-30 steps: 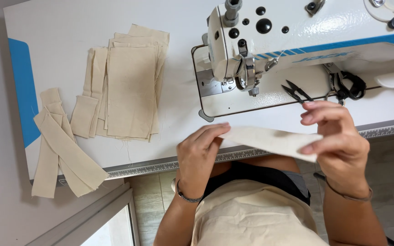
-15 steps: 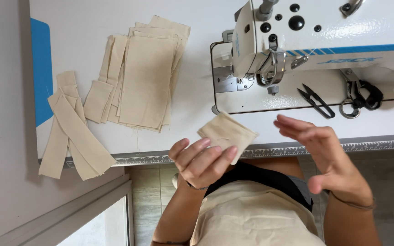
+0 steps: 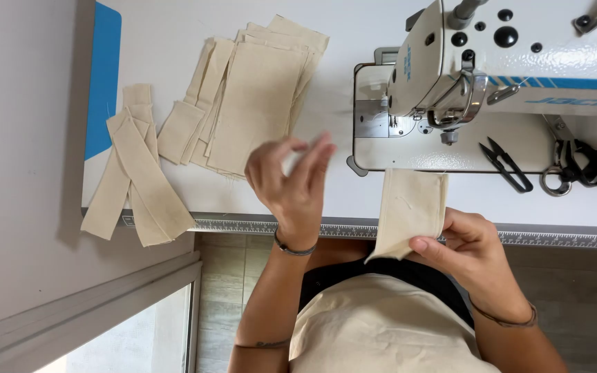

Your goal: Folding and trimming fabric strips at a sewing station

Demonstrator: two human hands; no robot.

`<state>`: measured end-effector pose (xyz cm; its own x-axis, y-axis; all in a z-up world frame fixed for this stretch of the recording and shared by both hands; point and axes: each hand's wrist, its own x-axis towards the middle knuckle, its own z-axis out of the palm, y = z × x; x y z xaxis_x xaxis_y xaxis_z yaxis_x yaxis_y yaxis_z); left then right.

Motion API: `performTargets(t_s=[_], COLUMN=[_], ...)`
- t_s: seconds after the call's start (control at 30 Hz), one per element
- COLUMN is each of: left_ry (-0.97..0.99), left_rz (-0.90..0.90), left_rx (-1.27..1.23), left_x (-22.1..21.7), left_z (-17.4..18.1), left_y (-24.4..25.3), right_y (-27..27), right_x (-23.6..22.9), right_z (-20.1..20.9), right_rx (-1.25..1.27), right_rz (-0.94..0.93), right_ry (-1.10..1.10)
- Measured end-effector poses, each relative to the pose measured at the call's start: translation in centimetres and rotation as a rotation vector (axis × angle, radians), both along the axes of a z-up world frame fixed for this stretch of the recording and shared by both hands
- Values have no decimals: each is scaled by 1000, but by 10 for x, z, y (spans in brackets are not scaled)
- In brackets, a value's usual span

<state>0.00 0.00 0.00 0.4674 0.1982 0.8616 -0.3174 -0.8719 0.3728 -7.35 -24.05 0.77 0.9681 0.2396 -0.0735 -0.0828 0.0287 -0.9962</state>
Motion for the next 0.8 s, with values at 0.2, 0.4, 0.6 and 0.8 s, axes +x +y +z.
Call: performTargets(t_s=[0.2,0.4,0.6,0.8], left_ry=[786,679,783,829], left_rz=[-906,-865,-946,-955], left_rx=[-666,-821,-864,-766], left_x=[-45,-68,-75,-73], left_z=[23,35,30,22], left_y=[-15,-38,-49,-55], right_y=[6,25,26,21], right_x=[0,7,4,2], right_z=[2,2,18,16], right_rx=[-3,-378,-722,-559], right_rz=[-18,-405,-423,-460], right_ry=[-42,-732,-1003,-880])
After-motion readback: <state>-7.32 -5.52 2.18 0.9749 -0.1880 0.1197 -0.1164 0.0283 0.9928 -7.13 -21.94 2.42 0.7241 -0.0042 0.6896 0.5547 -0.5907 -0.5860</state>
